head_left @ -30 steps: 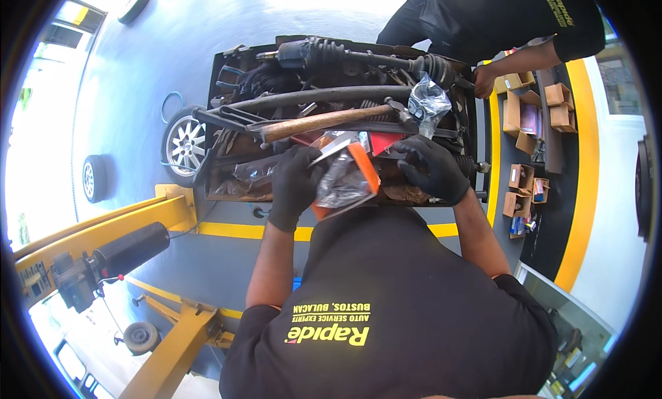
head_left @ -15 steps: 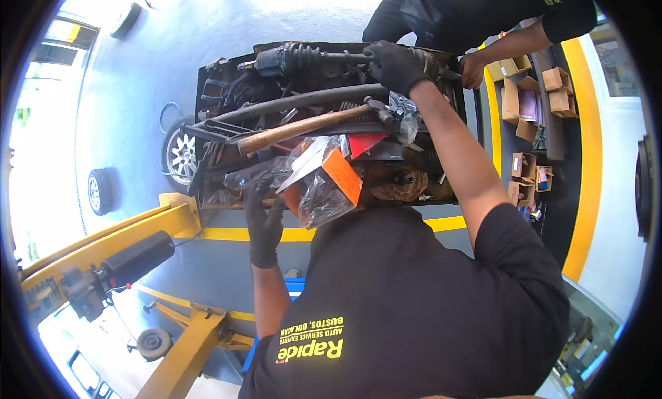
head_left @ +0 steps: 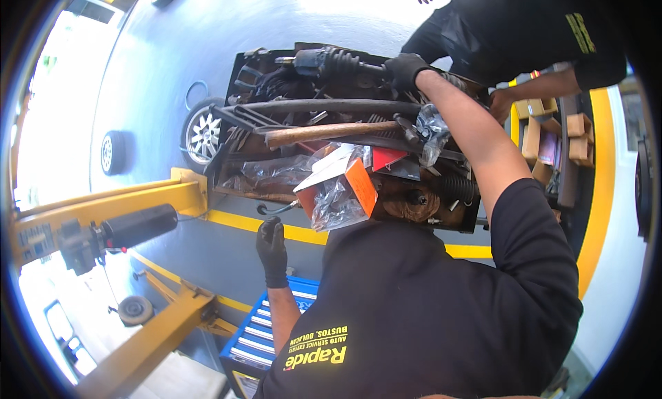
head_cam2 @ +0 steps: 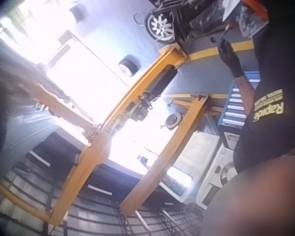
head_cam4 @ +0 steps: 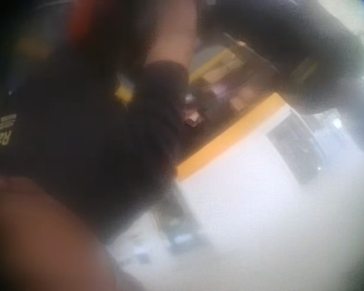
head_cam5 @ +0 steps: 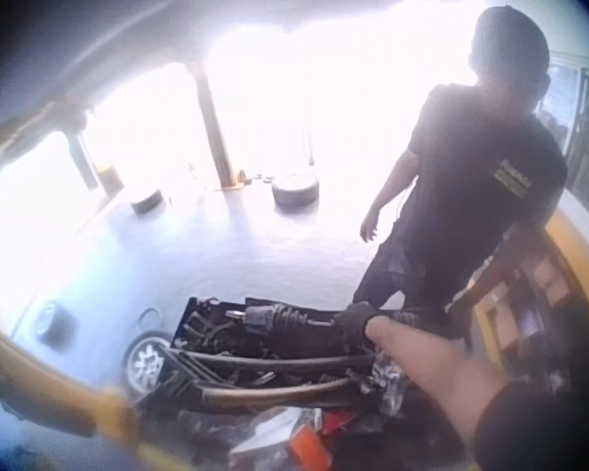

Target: The person unpacks several small boxes and plastic-wrapped items on a parts cart in an auto repair shop. They remove a new drive shaft from its packaging and compare it to a greasy used drive shaft, rotating both to examine the joints and shafts.

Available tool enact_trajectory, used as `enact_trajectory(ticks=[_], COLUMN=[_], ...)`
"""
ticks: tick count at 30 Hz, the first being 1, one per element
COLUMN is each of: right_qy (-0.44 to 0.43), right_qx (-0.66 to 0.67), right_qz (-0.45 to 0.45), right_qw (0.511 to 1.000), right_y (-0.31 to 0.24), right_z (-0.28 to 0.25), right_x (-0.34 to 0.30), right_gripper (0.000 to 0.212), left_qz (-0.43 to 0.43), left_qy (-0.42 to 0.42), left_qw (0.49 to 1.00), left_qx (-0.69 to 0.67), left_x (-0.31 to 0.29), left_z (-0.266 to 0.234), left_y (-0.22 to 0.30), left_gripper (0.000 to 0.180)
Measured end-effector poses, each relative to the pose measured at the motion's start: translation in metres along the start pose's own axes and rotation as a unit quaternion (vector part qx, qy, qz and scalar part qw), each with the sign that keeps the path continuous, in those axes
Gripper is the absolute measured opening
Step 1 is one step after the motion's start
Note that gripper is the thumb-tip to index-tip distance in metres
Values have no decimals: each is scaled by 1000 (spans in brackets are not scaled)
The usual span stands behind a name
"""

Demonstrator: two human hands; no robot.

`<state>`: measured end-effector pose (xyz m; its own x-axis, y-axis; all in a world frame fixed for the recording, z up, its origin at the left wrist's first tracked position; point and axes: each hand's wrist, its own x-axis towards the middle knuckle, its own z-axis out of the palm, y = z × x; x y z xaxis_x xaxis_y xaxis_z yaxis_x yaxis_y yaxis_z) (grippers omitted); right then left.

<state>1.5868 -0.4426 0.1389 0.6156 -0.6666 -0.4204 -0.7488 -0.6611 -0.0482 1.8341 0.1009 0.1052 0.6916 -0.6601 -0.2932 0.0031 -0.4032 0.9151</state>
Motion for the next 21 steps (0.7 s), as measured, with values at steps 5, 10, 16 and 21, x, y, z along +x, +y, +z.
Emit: enact_trajectory(ticks=[5, 10, 16, 21], right_qy=[-73, -10, 31, 82], right_qx=[-65, -56, 42, 72], right_qz=[-15, -60, -29, 3], right_qw=[995, 997, 998, 994], right_y=[-1, 1, 5, -3], right_z=[-10, 1, 1, -39], right_x=[16, 16, 1, -55], right_gripper=[45, 32, 33, 30], left_qz=[57, 19, 2, 32], left_qy=[10, 42, 9, -22], left_qw=[996, 992, 991, 990], left_qx=[67, 119, 136, 133], left_x=[-24, -53, -51, -19], left_z=[3, -9, -6, 3], left_y=[-10, -22, -29, -19], left_gripper=[25, 26, 28, 28])
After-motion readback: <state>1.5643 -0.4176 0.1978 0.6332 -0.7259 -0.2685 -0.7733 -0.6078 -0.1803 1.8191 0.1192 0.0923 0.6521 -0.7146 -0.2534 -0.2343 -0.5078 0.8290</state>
